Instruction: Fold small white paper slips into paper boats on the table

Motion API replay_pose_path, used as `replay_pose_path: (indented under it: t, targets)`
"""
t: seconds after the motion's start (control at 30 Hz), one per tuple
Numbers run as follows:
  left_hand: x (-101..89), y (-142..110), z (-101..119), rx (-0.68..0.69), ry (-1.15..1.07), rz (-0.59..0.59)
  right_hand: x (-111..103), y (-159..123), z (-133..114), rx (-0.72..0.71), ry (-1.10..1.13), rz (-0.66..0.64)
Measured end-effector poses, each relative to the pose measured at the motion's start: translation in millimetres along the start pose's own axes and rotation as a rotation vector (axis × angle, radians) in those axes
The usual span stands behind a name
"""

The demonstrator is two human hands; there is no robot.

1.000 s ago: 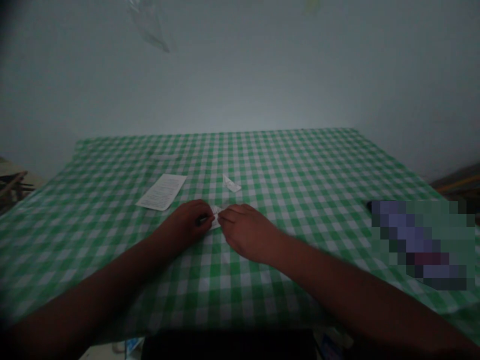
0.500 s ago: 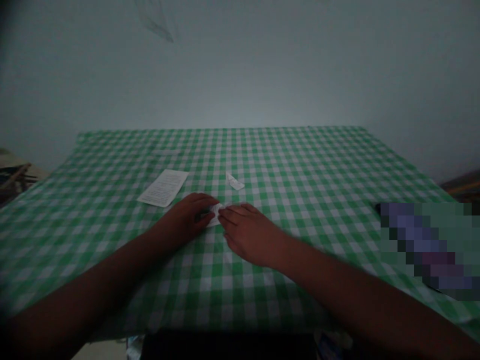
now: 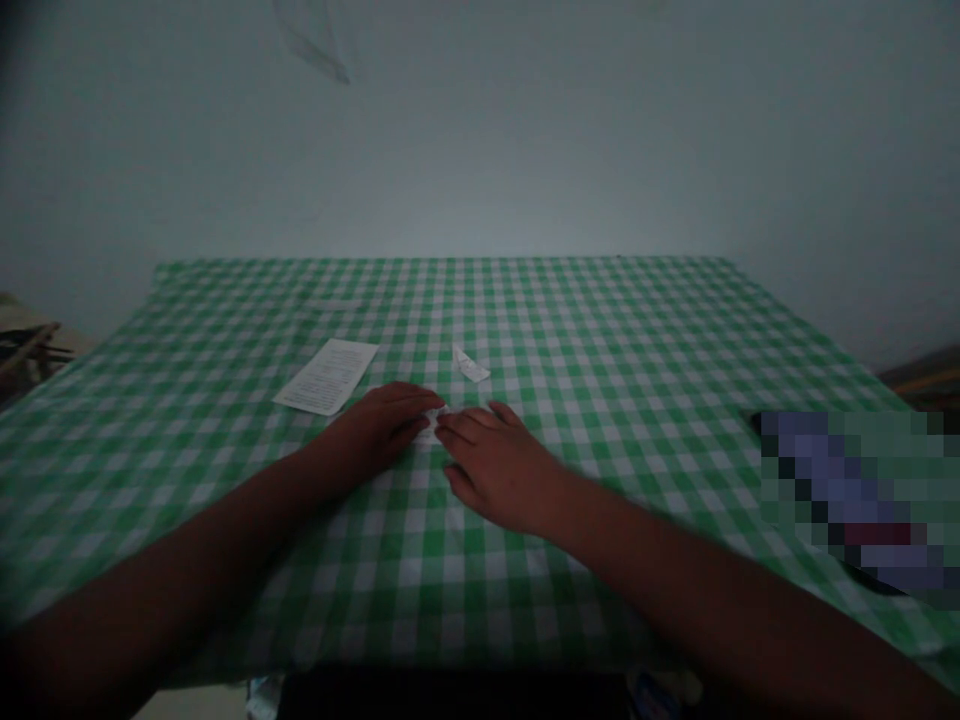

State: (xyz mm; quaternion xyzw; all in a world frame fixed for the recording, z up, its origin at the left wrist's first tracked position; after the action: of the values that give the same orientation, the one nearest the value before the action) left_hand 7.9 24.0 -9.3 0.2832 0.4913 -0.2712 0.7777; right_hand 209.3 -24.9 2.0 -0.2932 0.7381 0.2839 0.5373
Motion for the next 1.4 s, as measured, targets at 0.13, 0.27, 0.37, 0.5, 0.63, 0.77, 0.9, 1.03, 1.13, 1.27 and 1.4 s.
replay_pose_path:
  t: [0.13, 0.27, 0.37, 0.5, 0.63, 0.77, 0.9, 1.03, 1.13, 1.27, 1.4]
  targets:
    - [-1.6, 0, 1, -0.022, -0.003, 0.004, 2, 0, 2, 0.001, 0.004, 0.004]
    - [-3.0, 0, 3, -0.042, -0.005, -0.01, 2, -2, 3, 0.045, -0.044, 0.031]
    - [-3.6, 0, 5, -0.05, 0.001, -0.002, 2, -4, 3, 0.075, -0.08, 0.036]
    - [-4.9, 0, 9, -0.052, 0.002, -0.002, 2, -5, 4, 0.073, -0.084, 0.038]
    - [-5.7, 1, 11, -0.058, -0.012, 0.004, 2, -5, 6, 0.069, -0.068, 0.048]
    - [-3.5, 1, 12, -0.142, -0.042, 0.04, 1, -4, 8, 0.075, -0.065, 0.029]
    - [-1.0, 0, 12, -0.206, -0.061, 0.107, 1, -5, 7, 0.08, -0.082, 0.024]
    - [-2.8, 2, 11, -0.237, -0.088, 0.079, -1, -5, 5, 0.118, -0.109, 0.006]
    - [-8.2, 2, 10, -0.245, -0.129, 0.033, -5, -6, 5, 0.151, -0.113, -0.017]
    - [-15.7, 1, 5, -0.236, -0.177, -0.029, -11, -9, 10, 0.179, -0.126, -0.036]
    - [-19.5, -2, -1, -0.199, -0.2, -0.101, -17, -12, 14, 0.188, -0.144, -0.058]
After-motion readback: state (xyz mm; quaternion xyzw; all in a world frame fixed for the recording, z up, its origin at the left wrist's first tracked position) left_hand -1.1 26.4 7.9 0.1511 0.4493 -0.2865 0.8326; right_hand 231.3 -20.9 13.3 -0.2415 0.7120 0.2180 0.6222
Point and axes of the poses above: each hand's wrist, its own y-axis towards the middle knuckle, its own x-axis out of the palm, z = x × y, the point moved 2 cm from there along y, towards the middle knuckle, and after that the axes turned 4 degrees about -z, right-handed, at the moved point
